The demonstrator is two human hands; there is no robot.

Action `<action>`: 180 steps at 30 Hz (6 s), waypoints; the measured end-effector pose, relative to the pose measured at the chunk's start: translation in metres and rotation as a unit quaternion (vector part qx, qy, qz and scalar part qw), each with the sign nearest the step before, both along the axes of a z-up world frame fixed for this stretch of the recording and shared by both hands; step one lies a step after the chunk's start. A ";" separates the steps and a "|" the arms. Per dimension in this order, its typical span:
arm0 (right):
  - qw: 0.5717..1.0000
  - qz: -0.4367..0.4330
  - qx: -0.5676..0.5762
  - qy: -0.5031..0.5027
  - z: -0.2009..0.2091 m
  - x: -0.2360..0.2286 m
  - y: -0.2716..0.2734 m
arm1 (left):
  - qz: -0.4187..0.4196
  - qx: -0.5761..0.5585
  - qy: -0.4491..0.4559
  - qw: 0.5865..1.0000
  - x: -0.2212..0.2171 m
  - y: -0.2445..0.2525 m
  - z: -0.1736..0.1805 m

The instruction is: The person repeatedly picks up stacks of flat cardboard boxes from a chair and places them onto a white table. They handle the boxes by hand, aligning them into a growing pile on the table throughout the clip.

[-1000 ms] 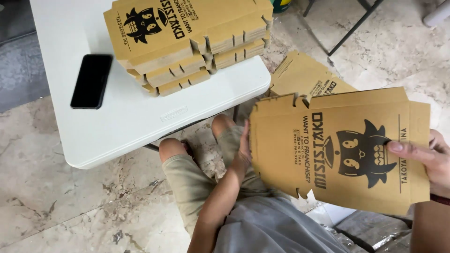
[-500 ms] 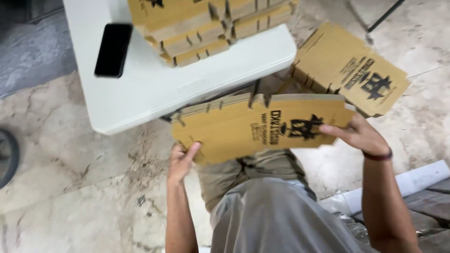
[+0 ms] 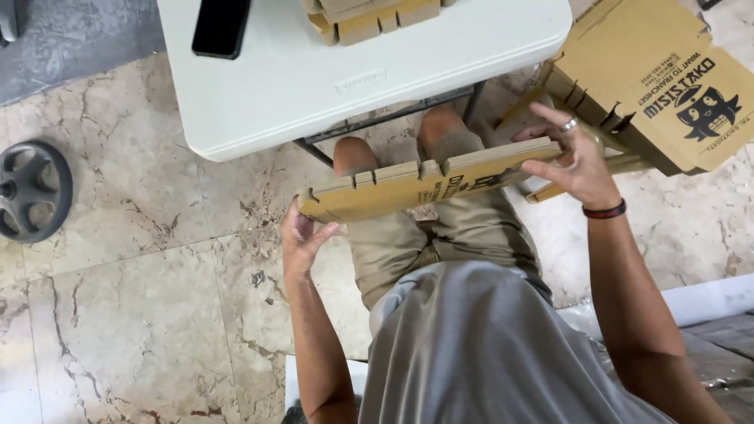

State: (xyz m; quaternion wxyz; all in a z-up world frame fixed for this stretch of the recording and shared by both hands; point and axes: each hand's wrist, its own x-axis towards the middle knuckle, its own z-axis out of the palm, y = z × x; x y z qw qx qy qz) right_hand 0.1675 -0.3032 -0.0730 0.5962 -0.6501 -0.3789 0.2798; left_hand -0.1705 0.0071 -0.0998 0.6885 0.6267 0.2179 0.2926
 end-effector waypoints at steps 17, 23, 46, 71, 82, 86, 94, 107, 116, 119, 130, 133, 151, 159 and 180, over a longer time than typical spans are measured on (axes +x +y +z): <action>0.980 -0.024 -0.041 -0.192 0.040 -0.009 0.003 | 0.052 -0.053 0.096 0.993 0.016 -0.016 -0.014; 0.794 0.015 -0.187 -0.578 -0.110 0.058 -0.039 | 0.073 0.047 0.202 0.975 0.022 -0.034 0.032; 0.844 0.111 -0.430 -0.301 0.017 -0.013 0.131 | 0.092 -0.347 0.101 0.928 -0.030 0.020 -0.163; 0.824 0.284 -0.157 -0.465 -0.014 -0.005 0.188 | 0.061 -0.375 -0.021 0.925 -0.102 0.044 -0.254; 0.788 0.231 -0.228 -0.522 0.051 -0.055 0.170 | 0.249 0.185 0.266 0.913 -0.019 0.005 -0.010; 0.768 0.206 -0.216 -0.567 0.060 -0.083 0.158 | 0.116 0.400 0.196 0.888 0.061 -0.042 0.087; 0.807 0.298 -0.214 -0.462 0.082 -0.090 0.161 | -0.061 0.311 0.107 0.942 0.083 -0.025 0.012; 0.807 0.281 -0.220 -0.470 0.114 -0.126 0.186 | 0.010 0.342 0.301 0.890 0.048 -0.032 0.067; 0.796 0.255 -0.221 -0.502 0.108 -0.134 0.188 | -0.085 0.293 0.356 0.883 0.056 -0.032 0.085; 0.801 0.269 -0.231 -0.482 0.115 -0.137 0.191 | -0.005 0.288 0.276 0.917 0.051 -0.021 0.031; 0.849 0.405 -0.078 -0.331 0.112 -0.119 0.204 | -0.020 0.296 -0.006 0.955 0.034 -0.011 0.040; 0.838 0.365 -0.164 -0.371 0.113 -0.118 0.196 | -0.069 0.321 0.138 0.934 0.035 -0.028 0.099; 0.807 0.313 -0.239 -0.440 0.112 -0.114 0.184 | 0.090 0.464 -0.100 0.875 0.043 -0.061 0.057; 0.768 0.291 -0.291 -0.490 0.082 -0.120 0.190 | -0.140 0.673 0.041 0.725 0.025 -0.198 0.095; 0.787 0.310 -0.244 -0.474 0.121 -0.126 0.180 | 0.141 0.522 0.129 0.831 0.012 -0.095 0.095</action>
